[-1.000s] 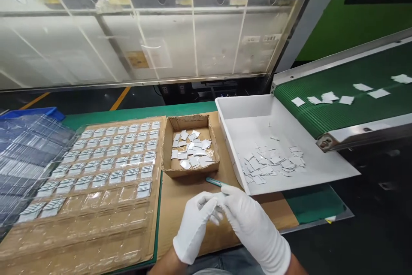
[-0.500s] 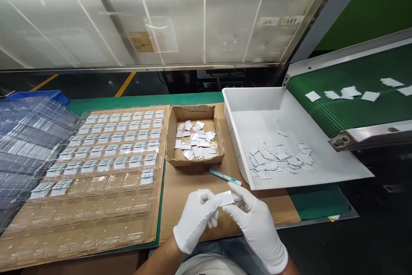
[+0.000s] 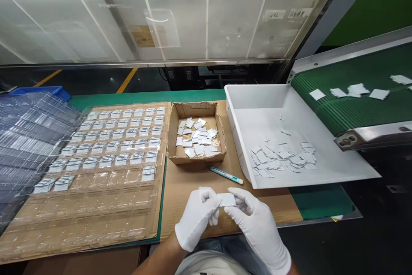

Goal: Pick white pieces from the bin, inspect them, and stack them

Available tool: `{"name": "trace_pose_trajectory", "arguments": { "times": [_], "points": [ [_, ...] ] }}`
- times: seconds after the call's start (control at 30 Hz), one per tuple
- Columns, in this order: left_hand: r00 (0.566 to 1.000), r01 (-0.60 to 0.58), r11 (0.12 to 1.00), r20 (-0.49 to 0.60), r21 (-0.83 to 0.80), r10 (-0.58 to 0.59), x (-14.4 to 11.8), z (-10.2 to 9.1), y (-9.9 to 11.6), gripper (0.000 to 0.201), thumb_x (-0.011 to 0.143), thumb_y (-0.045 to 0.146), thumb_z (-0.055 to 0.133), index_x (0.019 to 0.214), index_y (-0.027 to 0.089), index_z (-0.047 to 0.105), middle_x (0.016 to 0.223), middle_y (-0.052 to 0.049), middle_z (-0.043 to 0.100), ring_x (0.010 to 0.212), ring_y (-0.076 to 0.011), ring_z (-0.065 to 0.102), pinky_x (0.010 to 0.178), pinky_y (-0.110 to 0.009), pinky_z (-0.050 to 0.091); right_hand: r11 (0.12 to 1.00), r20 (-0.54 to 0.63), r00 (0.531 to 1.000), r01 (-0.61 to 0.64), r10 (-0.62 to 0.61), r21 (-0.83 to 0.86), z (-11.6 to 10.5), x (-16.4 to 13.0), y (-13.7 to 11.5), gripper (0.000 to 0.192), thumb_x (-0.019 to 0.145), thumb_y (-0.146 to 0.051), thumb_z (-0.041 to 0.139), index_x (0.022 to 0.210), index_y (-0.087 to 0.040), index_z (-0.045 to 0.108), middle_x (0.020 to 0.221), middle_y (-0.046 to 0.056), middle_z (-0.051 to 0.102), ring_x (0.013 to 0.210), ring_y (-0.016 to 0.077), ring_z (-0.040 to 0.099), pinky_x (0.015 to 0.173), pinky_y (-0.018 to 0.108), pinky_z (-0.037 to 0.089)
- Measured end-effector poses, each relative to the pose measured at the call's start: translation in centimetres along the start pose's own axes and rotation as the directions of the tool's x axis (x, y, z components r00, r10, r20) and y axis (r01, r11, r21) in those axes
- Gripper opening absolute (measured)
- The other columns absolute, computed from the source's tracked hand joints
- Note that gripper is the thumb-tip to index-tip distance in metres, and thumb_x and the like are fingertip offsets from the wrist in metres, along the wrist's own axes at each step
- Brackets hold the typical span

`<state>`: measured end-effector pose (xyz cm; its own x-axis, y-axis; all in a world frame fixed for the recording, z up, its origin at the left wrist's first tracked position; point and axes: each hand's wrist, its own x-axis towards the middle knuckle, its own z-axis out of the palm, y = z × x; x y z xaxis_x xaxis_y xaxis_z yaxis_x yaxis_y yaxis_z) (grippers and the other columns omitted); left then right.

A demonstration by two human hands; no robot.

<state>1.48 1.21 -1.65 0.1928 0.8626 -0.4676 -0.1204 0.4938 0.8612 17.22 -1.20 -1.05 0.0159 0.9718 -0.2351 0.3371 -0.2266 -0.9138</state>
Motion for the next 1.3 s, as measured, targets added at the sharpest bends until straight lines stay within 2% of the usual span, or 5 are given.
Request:
{"name": "trace_pose_trajectory", "arguments": {
  "times": [0.33, 0.97, 1.13, 1.2, 1.3],
  "points": [
    [0.994, -0.110, 0.992, -0.020, 0.055, 0.111, -0.1, 0.1, -0.5, 0.049, 0.080, 0.057, 0.052, 0.046, 0.022, 0.050, 0.039, 0.001, 0.051, 0.038, -0.0119, 0.047, 0.045, -0.025, 0.040, 0.999, 0.015, 0.999, 0.043, -0.043, -0.026, 0.0, -0.3, 0.0, 0.031, 0.076, -0.031, 0.071, 0.105, -0.019, 0.071, 0.088, 0.004, 0.077, 0.078, 0.0208, 0.070, 0.072, 0.029, 0.054],
    [0.990, -0.136, 0.985, -0.014, 0.103, 0.139, 0.3, 0.2, -1.0, 0.050, 0.082, 0.056, 0.050, 0.046, 0.022, 0.049, 0.039, 0.001, 0.050, 0.038, -0.0126, 0.048, 0.045, -0.025, 0.041, 0.996, 0.005, 0.998, 0.065, -0.065, -0.056, 0.2, -0.4, 0.2, 0.030, 0.077, -0.027, 0.071, 0.107, -0.021, 0.070, 0.091, 0.003, 0.077, 0.078, 0.0201, 0.071, 0.072, 0.029, 0.054],
    [0.985, -0.172, 0.958, 0.022, 0.231, 0.171, 0.1, -0.3, 0.5, 0.038, 0.077, 0.049, 0.062, 0.055, 0.018, 0.058, 0.047, 0.001, 0.058, 0.044, -0.0134, 0.053, 0.047, -0.024, 0.043, 0.994, -0.013, 0.995, 0.099, -0.100, -0.037, -0.1, -0.3, 0.0, 0.034, 0.075, -0.028, 0.075, 0.107, -0.021, 0.070, 0.092, 0.004, 0.077, 0.079, 0.0199, 0.070, 0.073, 0.029, 0.055],
    [0.949, -0.284, 0.894, -0.030, 0.347, 0.313, 0.7, -1.2, 2.0, 0.030, 0.078, 0.043, 0.064, 0.063, 0.017, 0.065, 0.056, -0.001, 0.064, 0.051, -0.0149, 0.058, 0.050, -0.024, 0.046, 0.987, -0.100, 0.982, 0.163, -0.161, 0.009, -1.5, 0.4, 0.0, 0.038, 0.079, -0.033, 0.072, 0.115, -0.020, 0.066, 0.096, 0.005, 0.076, 0.080, 0.0194, 0.070, 0.073, 0.029, 0.056],
    [0.759, -0.482, 0.634, -0.072, 0.605, 0.647, 2.6, -3.0, 5.3, 0.023, 0.081, 0.039, 0.062, 0.078, 0.019, 0.072, 0.076, -0.004, 0.074, 0.071, -0.0191, 0.067, 0.068, -0.027, 0.052, 0.971, -0.341, 0.909, 0.222, -0.240, -0.091, -5.1, 2.8, -0.7, 0.037, 0.092, -0.038, 0.055, 0.124, -0.019, 0.059, 0.107, 0.008, 0.073, 0.091, 0.0195, 0.070, 0.081, 0.031, 0.057]
  ]
}}
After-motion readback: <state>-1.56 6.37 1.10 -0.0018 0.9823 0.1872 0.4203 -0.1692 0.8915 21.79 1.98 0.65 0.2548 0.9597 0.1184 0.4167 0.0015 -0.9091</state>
